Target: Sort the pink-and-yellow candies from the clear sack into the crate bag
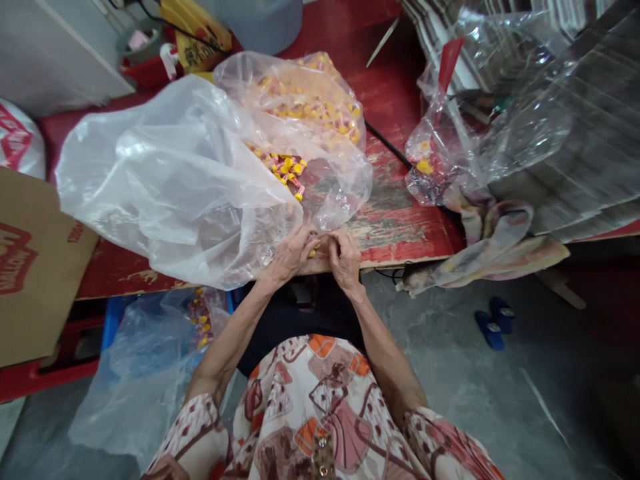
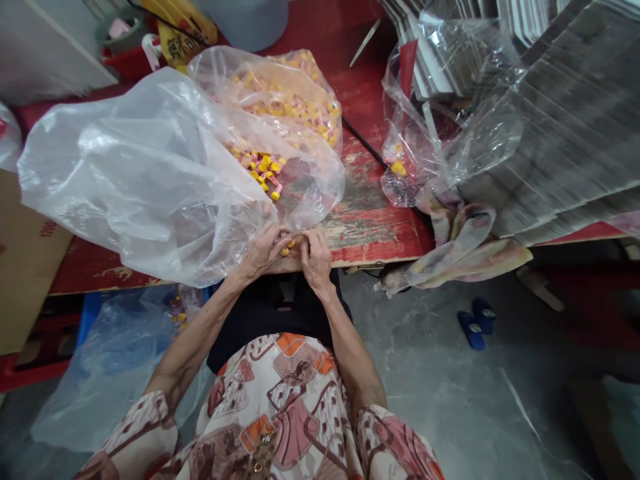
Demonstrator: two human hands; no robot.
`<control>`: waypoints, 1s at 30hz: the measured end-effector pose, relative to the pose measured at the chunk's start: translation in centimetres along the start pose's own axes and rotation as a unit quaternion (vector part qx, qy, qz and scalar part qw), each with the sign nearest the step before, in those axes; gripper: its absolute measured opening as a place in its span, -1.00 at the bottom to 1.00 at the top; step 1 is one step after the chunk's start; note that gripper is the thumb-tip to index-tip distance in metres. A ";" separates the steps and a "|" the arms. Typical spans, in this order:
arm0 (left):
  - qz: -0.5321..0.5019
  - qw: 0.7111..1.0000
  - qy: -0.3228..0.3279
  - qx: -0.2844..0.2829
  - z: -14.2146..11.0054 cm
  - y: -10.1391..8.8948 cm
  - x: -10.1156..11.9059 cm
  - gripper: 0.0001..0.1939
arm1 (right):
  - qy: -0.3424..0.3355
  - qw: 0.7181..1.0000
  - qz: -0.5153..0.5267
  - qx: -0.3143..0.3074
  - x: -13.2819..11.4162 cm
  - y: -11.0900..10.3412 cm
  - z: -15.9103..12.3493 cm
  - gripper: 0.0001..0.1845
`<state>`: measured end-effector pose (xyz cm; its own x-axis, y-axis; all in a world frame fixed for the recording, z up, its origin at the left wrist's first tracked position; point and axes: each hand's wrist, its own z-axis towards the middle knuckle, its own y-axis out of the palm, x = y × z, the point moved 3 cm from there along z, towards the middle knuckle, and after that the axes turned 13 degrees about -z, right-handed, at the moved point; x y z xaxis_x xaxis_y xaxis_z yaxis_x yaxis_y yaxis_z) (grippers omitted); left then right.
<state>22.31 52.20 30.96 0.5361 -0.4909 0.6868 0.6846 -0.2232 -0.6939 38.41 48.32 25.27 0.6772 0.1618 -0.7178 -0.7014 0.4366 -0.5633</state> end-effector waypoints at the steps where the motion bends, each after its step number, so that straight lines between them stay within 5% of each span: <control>1: -0.004 1.000 0.002 0.004 0.0 -0.2 0.0 -0.88 | 0.002 1.000 -0.003 0.000 0.0 0.0 0.0 -0.70; 16: 0.025 0.996 0.027 0.076 -1.3 0.5 1.0 -0.83 | -0.014 1.000 -0.007 0.007 -0.1 0.0 -0.2 -0.72; 22: 0.055 0.998 0.012 0.026 -0.6 0.7 0.9 -0.88 | -0.018 1.000 -0.007 0.011 0.0 0.1 -0.2 -0.70; 30: 0.044 0.998 0.010 0.050 -0.6 0.3 1.7 -0.85 | -0.026 1.000 -0.014 0.009 -0.1 -0.2 -0.3 -0.71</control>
<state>23.13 50.81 31.81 0.5867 -0.5225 0.6187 0.6819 -0.0934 -0.7255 38.44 47.90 25.33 0.7077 0.1942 -0.6793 -0.6780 0.4570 -0.5757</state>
